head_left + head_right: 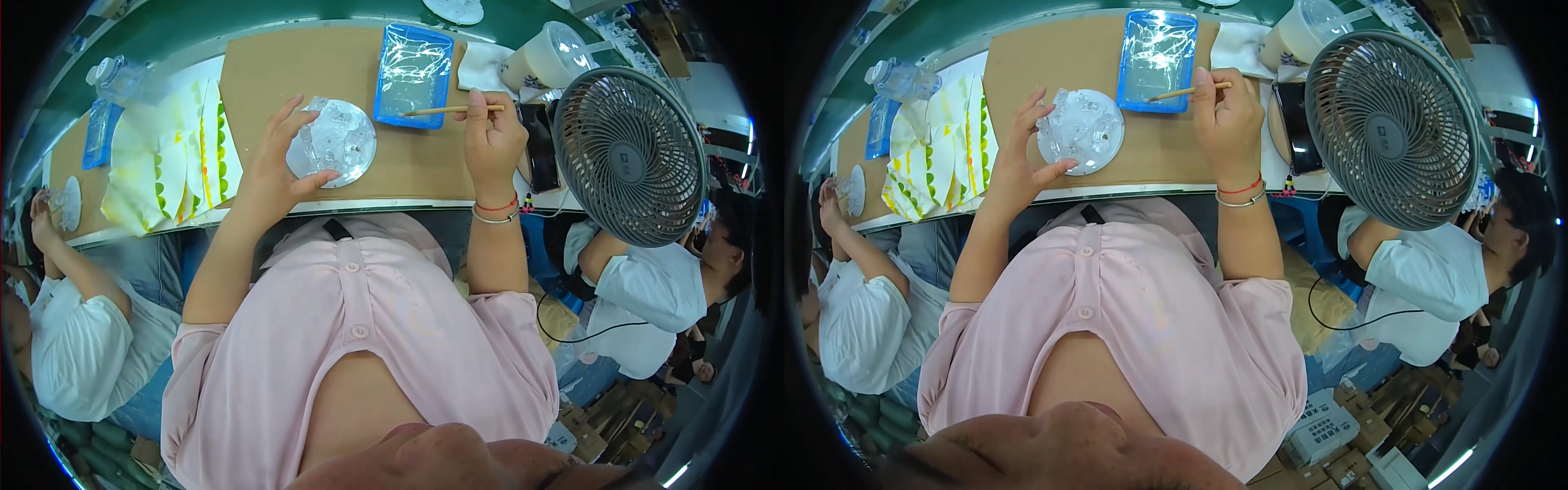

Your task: Applying adhesive to circular bases and attaching decorative components as part of a light fixture assembly process.

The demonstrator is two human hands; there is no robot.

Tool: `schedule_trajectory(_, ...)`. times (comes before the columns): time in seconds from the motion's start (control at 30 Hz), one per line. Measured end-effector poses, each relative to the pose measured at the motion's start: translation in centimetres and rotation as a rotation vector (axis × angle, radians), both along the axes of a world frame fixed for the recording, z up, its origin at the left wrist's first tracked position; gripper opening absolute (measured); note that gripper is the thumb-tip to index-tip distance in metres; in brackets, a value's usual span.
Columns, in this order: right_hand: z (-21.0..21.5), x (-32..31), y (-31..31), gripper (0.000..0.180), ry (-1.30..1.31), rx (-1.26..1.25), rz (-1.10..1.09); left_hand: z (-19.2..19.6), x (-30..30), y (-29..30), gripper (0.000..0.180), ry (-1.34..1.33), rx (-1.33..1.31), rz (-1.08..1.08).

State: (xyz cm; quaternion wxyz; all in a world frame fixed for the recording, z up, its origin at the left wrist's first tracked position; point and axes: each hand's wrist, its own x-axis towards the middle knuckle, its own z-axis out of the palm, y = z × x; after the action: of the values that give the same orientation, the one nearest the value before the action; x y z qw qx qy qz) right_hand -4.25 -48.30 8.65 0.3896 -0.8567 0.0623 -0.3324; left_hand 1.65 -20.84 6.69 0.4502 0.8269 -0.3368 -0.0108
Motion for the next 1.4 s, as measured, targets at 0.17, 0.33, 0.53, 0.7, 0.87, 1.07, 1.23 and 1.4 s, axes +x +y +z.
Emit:
schedule_trajectory(0.17, -0.8, -1.0, -0.7, 0.017, -0.167, 0.202, 0.007, 0.3, -1.0, -0.4, 0.076, -0.022, 0.043, 0.083)
schedule_trajectory(0.33, -0.5, -3.3, 0.1, 0.015, -0.258, 0.335, 0.065, 0.3, -1.9, -0.6, 0.083, -0.026, 0.129, 0.169)
schedule_trajectory(0.53, -3.4, -5.8, 2.5, 0.009, -0.083, 0.269, 0.241, 0.9, -1.6, -0.5, 0.091, -0.144, 0.168, 0.139)
schedule_trajectory(0.7, -4.6, -5.3, 3.8, 0.008, -0.172, 0.033, 0.271, 0.9, -1.6, -0.1, 0.083, -0.093, 0.152, 0.086)
schedule_trajectory(0.87, -4.6, -4.8, 5.1, 0.009, -0.208, -0.112, 0.403, 0.8, -1.9, -0.3, 0.079, -0.072, 0.154, 0.102)
schedule_trajectory(1.07, -5.0, -5.5, 5.3, 0.008, -0.227, -0.08, 0.434, 0.8, -1.8, -0.2, 0.078, -0.086, 0.155, 0.101)
schedule_trajectory(1.23, -5.2, -5.5, 5.3, 0.01, -0.221, -0.115, 0.461, 1.0, -1.8, -0.3, 0.078, -0.061, 0.159, 0.103)
schedule_trajectory(1.4, -5.3, -6.7, 5.1, 0.012, -0.192, -0.149, 0.51, 0.9, -1.6, -0.1, 0.078, -0.065, 0.159, 0.105)
